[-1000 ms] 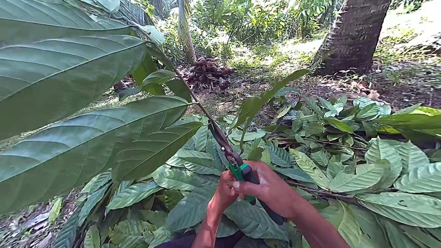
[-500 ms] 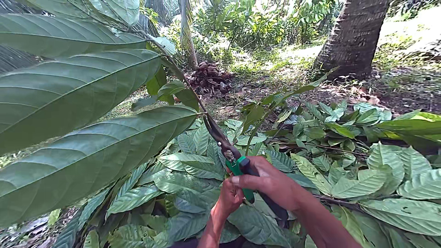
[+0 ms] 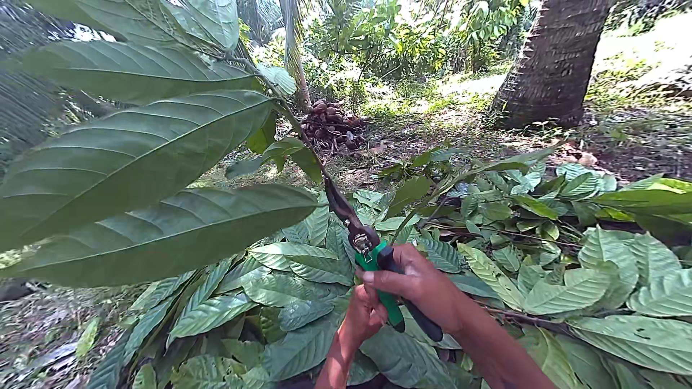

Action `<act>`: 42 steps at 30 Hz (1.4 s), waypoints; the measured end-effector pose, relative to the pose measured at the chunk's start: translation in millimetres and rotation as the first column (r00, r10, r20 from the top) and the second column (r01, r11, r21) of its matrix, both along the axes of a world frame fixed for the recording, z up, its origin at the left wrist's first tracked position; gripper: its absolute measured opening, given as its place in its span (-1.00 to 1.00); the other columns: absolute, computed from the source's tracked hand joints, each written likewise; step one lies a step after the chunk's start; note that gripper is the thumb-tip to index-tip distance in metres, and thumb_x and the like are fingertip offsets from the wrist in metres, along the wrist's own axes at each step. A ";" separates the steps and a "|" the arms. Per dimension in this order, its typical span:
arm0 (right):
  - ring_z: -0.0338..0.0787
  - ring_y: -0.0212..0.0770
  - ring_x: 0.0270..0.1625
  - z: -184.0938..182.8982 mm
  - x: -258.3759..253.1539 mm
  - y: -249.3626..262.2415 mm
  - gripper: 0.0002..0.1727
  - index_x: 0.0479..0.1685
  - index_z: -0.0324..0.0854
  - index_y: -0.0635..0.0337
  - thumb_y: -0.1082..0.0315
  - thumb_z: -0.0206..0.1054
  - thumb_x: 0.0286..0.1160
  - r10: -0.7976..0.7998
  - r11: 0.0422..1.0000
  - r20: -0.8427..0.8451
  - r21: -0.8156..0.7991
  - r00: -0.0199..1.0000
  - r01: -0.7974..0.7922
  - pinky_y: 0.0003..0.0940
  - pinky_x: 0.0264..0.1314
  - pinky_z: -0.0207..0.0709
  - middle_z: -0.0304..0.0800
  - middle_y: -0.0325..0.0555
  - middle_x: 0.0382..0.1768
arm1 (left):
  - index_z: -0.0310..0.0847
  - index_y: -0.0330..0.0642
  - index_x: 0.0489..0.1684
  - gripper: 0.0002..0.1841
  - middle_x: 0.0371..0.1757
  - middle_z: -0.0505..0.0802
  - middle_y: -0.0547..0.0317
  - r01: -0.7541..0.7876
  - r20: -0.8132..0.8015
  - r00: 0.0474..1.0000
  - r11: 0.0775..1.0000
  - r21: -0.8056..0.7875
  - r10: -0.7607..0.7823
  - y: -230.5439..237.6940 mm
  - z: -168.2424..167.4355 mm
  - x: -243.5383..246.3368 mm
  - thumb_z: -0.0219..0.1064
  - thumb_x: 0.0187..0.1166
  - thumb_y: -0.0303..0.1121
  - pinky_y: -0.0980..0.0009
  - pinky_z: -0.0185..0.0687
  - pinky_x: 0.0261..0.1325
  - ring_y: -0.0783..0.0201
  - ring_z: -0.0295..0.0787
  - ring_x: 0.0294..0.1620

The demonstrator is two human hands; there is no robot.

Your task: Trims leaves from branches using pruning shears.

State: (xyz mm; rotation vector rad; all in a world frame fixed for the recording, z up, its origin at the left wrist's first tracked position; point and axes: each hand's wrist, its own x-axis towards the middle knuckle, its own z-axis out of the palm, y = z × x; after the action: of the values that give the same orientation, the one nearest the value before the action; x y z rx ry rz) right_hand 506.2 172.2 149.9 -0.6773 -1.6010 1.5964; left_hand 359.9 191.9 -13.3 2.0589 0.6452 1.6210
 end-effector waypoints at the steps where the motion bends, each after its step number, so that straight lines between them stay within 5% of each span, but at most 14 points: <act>1: 0.69 -0.49 -0.56 -2.4 -0.7 -0.9 -0.89 -0.30 0.64 0.06 0.28 0.27 0.51 -0.015 1.000 0.010 0.004 1.000 0.015 -0.56 -0.43 0.61 0.69 -0.41 -0.60 | 0.57 -0.41 -0.17 -0.79 -0.29 0.81 0.23 -0.026 0.015 1.000 0.998 -0.057 0.027 -5.6 4.8 -0.6 0.36 0.45 -0.40 0.76 0.58 0.06 0.75 0.71 -0.13; 3: 0.70 -0.46 -0.55 -8.6 -1.5 -0.5 -0.89 -0.29 0.63 0.05 0.26 0.28 0.50 -0.018 1.000 0.040 -0.001 0.999 0.018 -0.51 -0.41 0.65 0.69 -0.40 -0.59 | 0.48 -0.61 0.17 -0.46 -0.11 0.84 0.22 -0.115 0.016 0.993 0.979 -0.167 0.120 -12.9 17.4 -2.9 0.42 0.47 -0.24 0.76 0.56 0.19 0.84 0.68 -0.02; 5: 0.73 -0.41 -0.52 -17.0 -2.4 1.6 -0.87 -0.25 0.62 0.06 0.22 0.27 0.50 0.003 1.000 0.081 -0.022 0.997 -0.002 -0.45 -0.37 0.68 0.70 -0.37 -0.56 | 0.39 -0.79 0.28 -0.25 -0.08 0.86 0.12 -0.180 0.067 0.978 0.958 -0.221 0.199 -9.7 24.9 -3.8 0.43 0.46 -0.11 0.74 0.59 0.14 0.83 0.69 -0.06; 7: 0.75 -0.39 -0.52 -25.8 -5.0 1.9 -0.84 -0.20 0.63 0.08 0.19 0.29 0.48 0.013 0.999 0.121 -0.037 0.993 -0.008 -0.44 -0.37 0.71 0.72 -0.35 -0.53 | 0.34 -0.71 0.31 -0.33 -0.07 0.81 0.15 -0.133 0.097 0.979 0.921 -0.366 0.180 -4.6 36.1 -10.4 0.38 0.43 -0.22 0.66 0.66 0.08 0.72 0.72 -0.09; 9: 0.76 -0.38 -0.49 -33.1 -5.5 2.2 -0.78 -0.14 0.64 0.10 0.16 0.31 0.45 0.027 0.999 0.160 -0.044 0.987 -0.020 -0.42 -0.34 0.72 0.73 -0.34 -0.49 | 0.42 -0.52 0.34 -0.54 0.04 0.78 0.10 -0.136 0.068 0.976 0.819 -0.558 0.208 -1.4 51.3 -21.1 0.07 0.56 -0.35 0.52 0.68 0.10 0.54 0.72 -0.02; 12: 0.78 -0.36 -0.43 -47.0 -0.1 -0.1 -0.73 -0.06 0.65 0.12 0.15 0.34 0.43 0.028 0.998 0.171 -0.056 0.985 -0.019 -0.41 -0.28 0.75 0.74 -0.32 -0.41 | 0.22 -0.35 0.54 -0.48 0.09 0.79 -0.03 -0.195 0.114 0.910 0.655 -0.730 0.398 7.6 72.9 -43.6 -0.35 0.87 -0.17 0.18 0.81 -0.12 0.15 0.85 -0.05; 15: 0.78 -0.35 -0.43 -61.0 6.5 -1.5 -0.72 -0.05 0.62 0.12 0.13 0.35 0.41 0.025 0.996 0.186 -0.094 0.982 -0.008 -0.40 -0.27 0.75 0.74 -0.31 -0.41 | -0.10 -0.22 0.73 -0.49 -0.07 0.80 -0.14 -0.206 0.255 0.754 0.586 -0.784 0.606 41.5 87.9 -80.1 -0.34 0.95 -0.11 0.11 0.83 -0.21 0.01 0.89 -0.18; 18: 0.79 -0.34 -0.42 -72.4 11.5 -4.8 -0.70 -0.07 0.63 0.11 0.11 0.36 0.37 0.017 0.992 0.232 -0.122 0.973 0.011 -0.40 -0.26 0.74 0.74 -0.31 -0.42 | 0.06 -0.29 0.59 -0.58 -0.27 0.78 -0.13 -0.271 0.212 0.666 0.497 -0.824 0.715 71.7 80.0 -110.7 -0.27 0.96 -0.21 0.13 0.83 -0.35 0.03 0.87 -0.36; 27: 0.81 -0.40 -0.34 -77.0 27.5 -2.8 -0.55 0.03 0.65 0.07 -0.02 0.41 0.26 -0.072 0.997 0.315 -0.003 0.946 0.077 -0.40 -0.20 0.74 0.75 -0.39 -0.39 | 0.21 -0.36 0.50 -0.67 -0.09 0.89 -0.13 -0.151 0.307 0.835 0.726 -0.671 0.458 59.4 84.2 -121.7 -0.15 0.83 -0.59 0.15 0.93 -0.23 0.01 0.95 -0.24; 33: 0.66 -0.45 -0.34 -50.8 13.0 -25.2 -0.47 0.12 0.64 0.23 -0.02 0.44 0.34 0.020 0.977 0.309 0.195 0.951 -0.084 -0.43 -0.27 0.55 0.71 -0.28 -0.32 | 0.51 -0.54 0.27 -0.70 -0.05 0.90 0.05 -0.357 0.100 0.900 0.849 -0.389 0.425 55.8 106.9 -98.6 0.03 0.68 -0.64 0.37 0.87 -0.01 0.35 0.91 -0.13; 36: 0.65 -0.47 -0.35 -36.3 1.8 -29.5 -0.47 0.11 0.64 0.22 -0.05 0.42 0.39 0.068 0.968 0.249 0.217 0.966 -0.124 -0.45 -0.29 0.53 0.71 -0.29 -0.33 | 0.74 -0.45 0.07 -0.76 -0.11 0.92 0.11 -0.428 0.000 0.895 0.859 -0.280 0.446 55.5 105.6 -88.1 0.19 0.61 -0.58 0.51 0.80 -0.14 0.51 0.85 -0.25; 40: 0.73 -0.48 -0.31 -24.8 -15.1 -21.4 -0.54 0.10 0.62 0.20 0.01 0.39 0.43 0.053 0.989 0.062 0.132 0.997 -0.061 -0.51 -0.22 0.65 0.72 -0.37 -0.34 | 0.73 -0.42 -0.12 -0.85 -0.46 0.81 0.37 -0.302 0.018 0.946 0.899 -0.317 0.324 42.7 98.3 -70.3 0.25 0.52 -0.60 0.67 0.58 -0.47 0.65 0.60 -0.59; 42: 0.77 -0.44 -0.30 -18.1 -19.5 -16.1 -0.60 0.11 0.59 0.18 0.10 0.34 0.45 0.031 0.997 0.011 0.069 0.999 -0.031 -0.47 -0.16 0.70 0.74 -0.37 -0.33 | 0.71 -0.49 -0.09 -0.85 -0.39 0.84 0.31 -0.257 0.053 0.958 0.922 -0.289 0.283 34.6 92.3 -61.9 0.29 0.51 -0.61 0.66 0.67 -0.36 0.65 0.68 -0.50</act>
State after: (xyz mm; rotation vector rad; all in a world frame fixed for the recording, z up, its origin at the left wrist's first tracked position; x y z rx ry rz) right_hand 486.7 156.1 131.8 -0.6276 -1.6731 1.5549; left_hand 298.0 226.4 79.0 1.7385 1.0977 1.6497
